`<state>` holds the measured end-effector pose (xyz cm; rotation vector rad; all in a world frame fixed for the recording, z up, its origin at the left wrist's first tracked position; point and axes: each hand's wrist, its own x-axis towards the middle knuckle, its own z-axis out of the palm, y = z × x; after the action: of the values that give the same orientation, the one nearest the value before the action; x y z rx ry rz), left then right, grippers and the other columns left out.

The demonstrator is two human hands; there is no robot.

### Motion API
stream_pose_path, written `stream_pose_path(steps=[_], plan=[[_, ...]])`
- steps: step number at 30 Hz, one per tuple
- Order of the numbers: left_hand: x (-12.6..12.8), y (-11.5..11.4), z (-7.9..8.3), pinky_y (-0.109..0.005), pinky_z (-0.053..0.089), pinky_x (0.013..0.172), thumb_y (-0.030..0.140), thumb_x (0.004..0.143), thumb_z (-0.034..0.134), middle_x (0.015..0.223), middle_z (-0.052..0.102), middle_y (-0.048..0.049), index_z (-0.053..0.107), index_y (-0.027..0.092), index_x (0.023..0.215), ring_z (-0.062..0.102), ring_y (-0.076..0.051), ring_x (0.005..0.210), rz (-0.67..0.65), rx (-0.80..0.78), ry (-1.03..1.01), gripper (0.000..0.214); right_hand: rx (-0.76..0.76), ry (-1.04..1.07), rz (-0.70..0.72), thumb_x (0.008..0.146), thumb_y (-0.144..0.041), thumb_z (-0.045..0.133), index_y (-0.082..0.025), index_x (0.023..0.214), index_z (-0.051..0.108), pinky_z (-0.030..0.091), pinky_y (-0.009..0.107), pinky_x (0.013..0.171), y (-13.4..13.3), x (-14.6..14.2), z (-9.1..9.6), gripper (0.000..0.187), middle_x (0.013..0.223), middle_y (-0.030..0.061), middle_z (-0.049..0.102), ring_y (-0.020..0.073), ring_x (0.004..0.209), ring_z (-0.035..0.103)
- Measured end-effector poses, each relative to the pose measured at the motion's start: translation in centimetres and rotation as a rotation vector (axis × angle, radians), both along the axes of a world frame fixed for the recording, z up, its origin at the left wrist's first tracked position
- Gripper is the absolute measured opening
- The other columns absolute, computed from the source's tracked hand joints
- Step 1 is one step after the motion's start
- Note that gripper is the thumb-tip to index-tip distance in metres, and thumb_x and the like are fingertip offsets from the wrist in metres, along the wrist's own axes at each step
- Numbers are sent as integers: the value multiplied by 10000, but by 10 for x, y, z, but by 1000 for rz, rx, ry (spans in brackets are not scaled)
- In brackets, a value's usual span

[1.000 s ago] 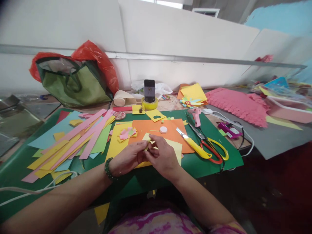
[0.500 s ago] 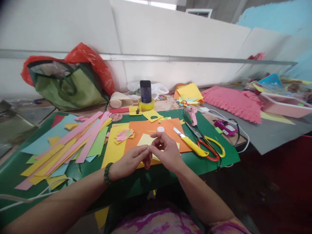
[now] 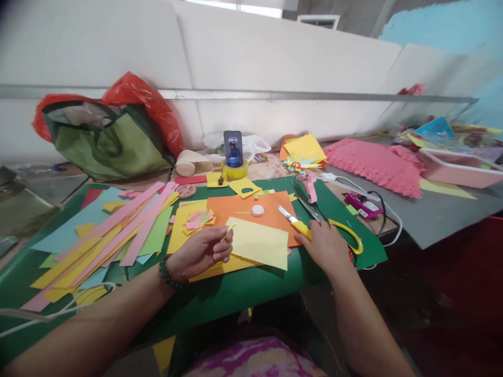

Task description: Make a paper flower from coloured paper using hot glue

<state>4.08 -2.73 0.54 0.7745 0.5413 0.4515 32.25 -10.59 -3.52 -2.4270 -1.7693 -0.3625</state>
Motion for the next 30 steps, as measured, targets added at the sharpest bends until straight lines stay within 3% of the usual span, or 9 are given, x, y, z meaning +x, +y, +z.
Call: stream_pose_path(steps=[4,8,11,14,19,30], plan=[[1,-1,2,-199,394,516,250,833,577,474,366,59,554,140,676,371,-68,421,37,-16,-10,193,-12,-70,9,880,-367,509,-147,783,644,471,396,695,-2,9,-6,275,842,169,638,327,863,604],[2,-1,2,-199,408,526,241,851,558,474,369,56,549,142,664,378,-72,428,67,-16,7,211,174,125,84,897,-408,456,-164,901,648,483,369,638,-18,0,16,310,864,142,673,292,783,631],[3,-1,1,-192,396,517,260,858,567,476,385,53,552,140,672,384,-71,432,106,14,18,221,226,399,324,914,-446,439,-222,1073,637,512,317,652,-39,-18,42,338,926,80,717,236,785,673],[4,-1,-1,-188,393,524,305,868,571,479,404,53,560,141,694,394,-70,438,151,69,32,239,187,425,501,907,-438,465,-263,1137,643,522,293,622,-53,-38,58,339,952,54,734,214,758,695],[4,-5,-1,-201,410,552,336,860,590,482,441,49,568,143,707,415,-75,451,171,165,49,247,195,314,571,922,-408,453,-232,1174,642,523,270,569,-51,-52,53,360,952,73,738,198,731,707],[4,-7,-2,-214,405,571,381,821,623,477,474,42,565,150,715,432,-79,463,162,215,47,261,211,209,564,928,-368,452,-217,1145,640,477,250,508,-46,-55,47,324,891,58,736,173,646,687]])
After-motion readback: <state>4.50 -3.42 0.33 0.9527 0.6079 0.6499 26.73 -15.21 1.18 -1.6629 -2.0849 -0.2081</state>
